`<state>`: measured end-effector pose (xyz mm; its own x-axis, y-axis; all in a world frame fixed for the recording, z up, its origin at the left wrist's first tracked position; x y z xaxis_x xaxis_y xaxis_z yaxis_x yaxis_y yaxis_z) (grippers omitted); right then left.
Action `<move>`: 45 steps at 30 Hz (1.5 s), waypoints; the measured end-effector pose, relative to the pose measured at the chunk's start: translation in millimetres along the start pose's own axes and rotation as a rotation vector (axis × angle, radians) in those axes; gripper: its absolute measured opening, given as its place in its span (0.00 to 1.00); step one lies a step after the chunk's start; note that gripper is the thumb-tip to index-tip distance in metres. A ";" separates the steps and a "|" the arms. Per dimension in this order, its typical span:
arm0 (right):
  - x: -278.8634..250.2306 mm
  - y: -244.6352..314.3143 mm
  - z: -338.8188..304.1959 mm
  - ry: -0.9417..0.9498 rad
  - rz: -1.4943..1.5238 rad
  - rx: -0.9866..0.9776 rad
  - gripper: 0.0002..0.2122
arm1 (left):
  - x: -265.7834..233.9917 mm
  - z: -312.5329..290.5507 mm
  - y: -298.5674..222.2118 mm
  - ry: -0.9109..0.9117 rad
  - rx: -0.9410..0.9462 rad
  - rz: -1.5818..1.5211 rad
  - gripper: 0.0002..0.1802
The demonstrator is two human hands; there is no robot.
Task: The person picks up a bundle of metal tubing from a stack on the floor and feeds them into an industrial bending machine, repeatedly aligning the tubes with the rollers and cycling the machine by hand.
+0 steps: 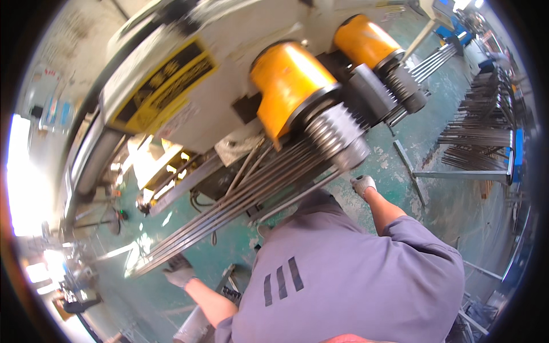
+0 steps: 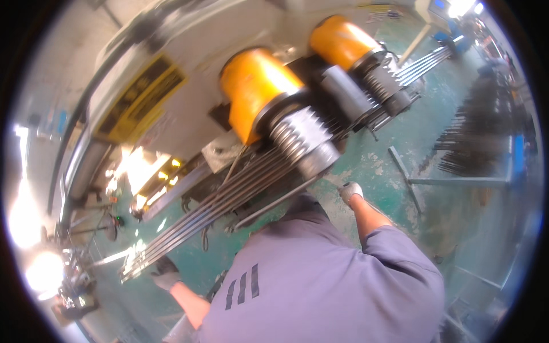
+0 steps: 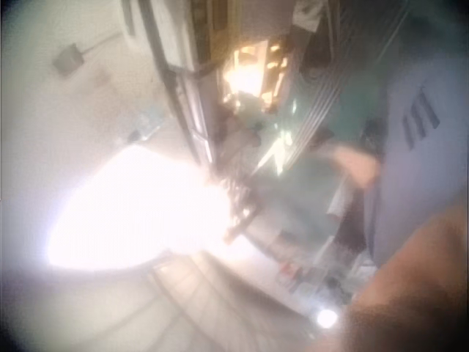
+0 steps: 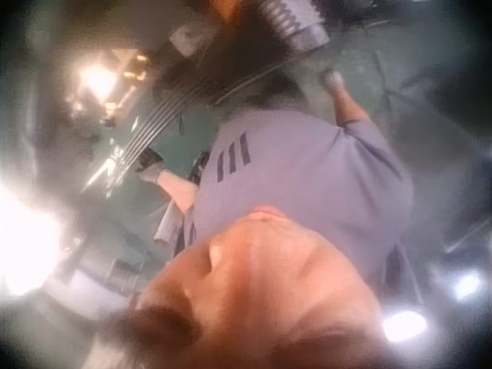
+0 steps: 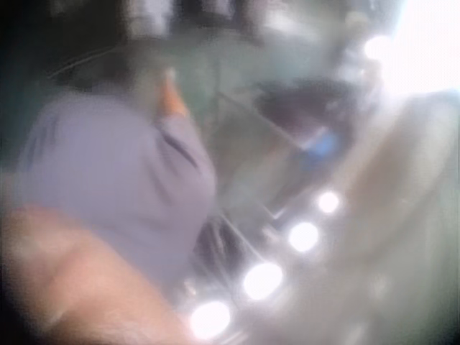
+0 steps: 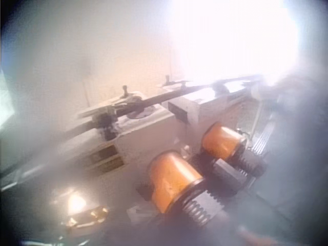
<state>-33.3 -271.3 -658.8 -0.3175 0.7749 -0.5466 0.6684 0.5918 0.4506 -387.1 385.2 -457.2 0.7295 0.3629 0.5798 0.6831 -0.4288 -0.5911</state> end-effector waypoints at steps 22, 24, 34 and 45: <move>-9.9 -62.9 -129.6 -0.137 0.046 -0.003 0.19 | 75.8 -141.1 158.8 0.912 -0.527 0.580 0.26; -7.6 -83.7 -139.5 -0.157 0.004 -0.038 0.18 | 51.2 -100.1 158.0 1.003 -0.562 0.476 0.25; -37.4 -6.6 -152.6 -0.282 0.294 -0.254 0.20 | 68.1 -107.3 73.1 0.848 -0.002 0.537 0.24; -114.0 152.0 -186.3 -0.309 0.863 -0.712 0.14 | 98.1 -147.4 67.1 0.788 -0.204 0.238 0.27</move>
<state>-20.8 -228.3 -396.6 0.3029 0.9525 0.0315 0.0222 -0.0401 0.9990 -274.7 270.0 -357.4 0.5644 -0.4057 0.7189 0.4401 -0.5888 -0.6779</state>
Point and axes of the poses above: each hand's wrist, its own z-axis towards the middle knuckle, its own x-axis out of the palm, y = z × x, the point moved 1 cm from there along z, towards the middle knuckle, and after that the axes turned 5 degrees about z, right-handed, at the moved point
